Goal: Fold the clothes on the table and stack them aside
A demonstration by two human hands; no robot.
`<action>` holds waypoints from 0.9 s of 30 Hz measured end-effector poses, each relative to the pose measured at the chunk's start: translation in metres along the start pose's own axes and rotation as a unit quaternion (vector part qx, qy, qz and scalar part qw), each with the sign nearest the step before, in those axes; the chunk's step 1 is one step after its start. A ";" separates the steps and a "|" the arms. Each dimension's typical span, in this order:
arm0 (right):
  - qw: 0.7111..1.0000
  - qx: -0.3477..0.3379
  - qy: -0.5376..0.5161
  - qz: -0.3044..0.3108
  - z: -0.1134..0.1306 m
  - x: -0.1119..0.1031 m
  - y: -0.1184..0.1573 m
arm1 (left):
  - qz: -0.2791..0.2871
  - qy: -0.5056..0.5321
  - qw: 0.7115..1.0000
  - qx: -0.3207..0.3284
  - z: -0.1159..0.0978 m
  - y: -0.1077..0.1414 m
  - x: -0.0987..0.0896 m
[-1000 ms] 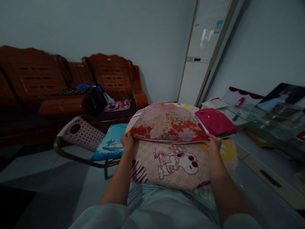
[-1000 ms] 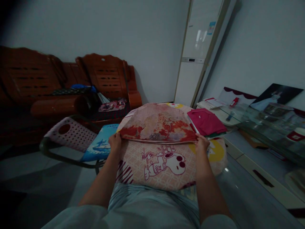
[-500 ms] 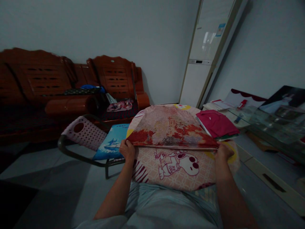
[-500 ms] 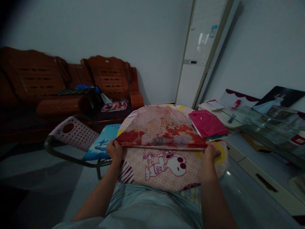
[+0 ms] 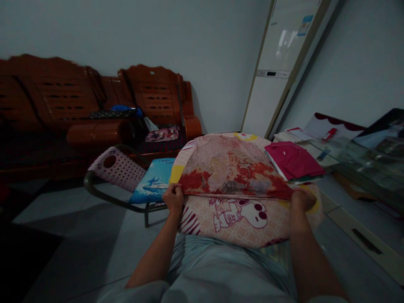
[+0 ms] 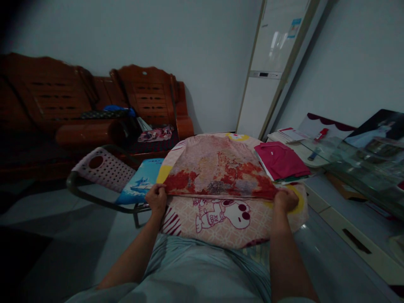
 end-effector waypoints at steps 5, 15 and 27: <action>0.974 -0.183 0.128 -0.038 0.039 0.039 0.048 | -0.033 -0.058 0.998 0.020 0.000 -0.012 -0.011; 0.683 -0.497 0.276 0.458 0.028 0.165 0.251 | 0.188 -0.134 0.973 0.021 -0.023 -0.121 0.084; 0.676 -0.578 0.258 0.377 -0.004 0.167 0.265 | 0.275 -0.178 0.944 0.030 -0.002 -0.154 0.160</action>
Point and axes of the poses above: each hand's wrist, its own y-axis away from the middle knuckle, its own x-axis out of the palm, z = x × y, the point moved 7 cm from there along -y, towards the middle knuckle, and after that the axes turned 12 degrees about x, right-handed, at the moved point
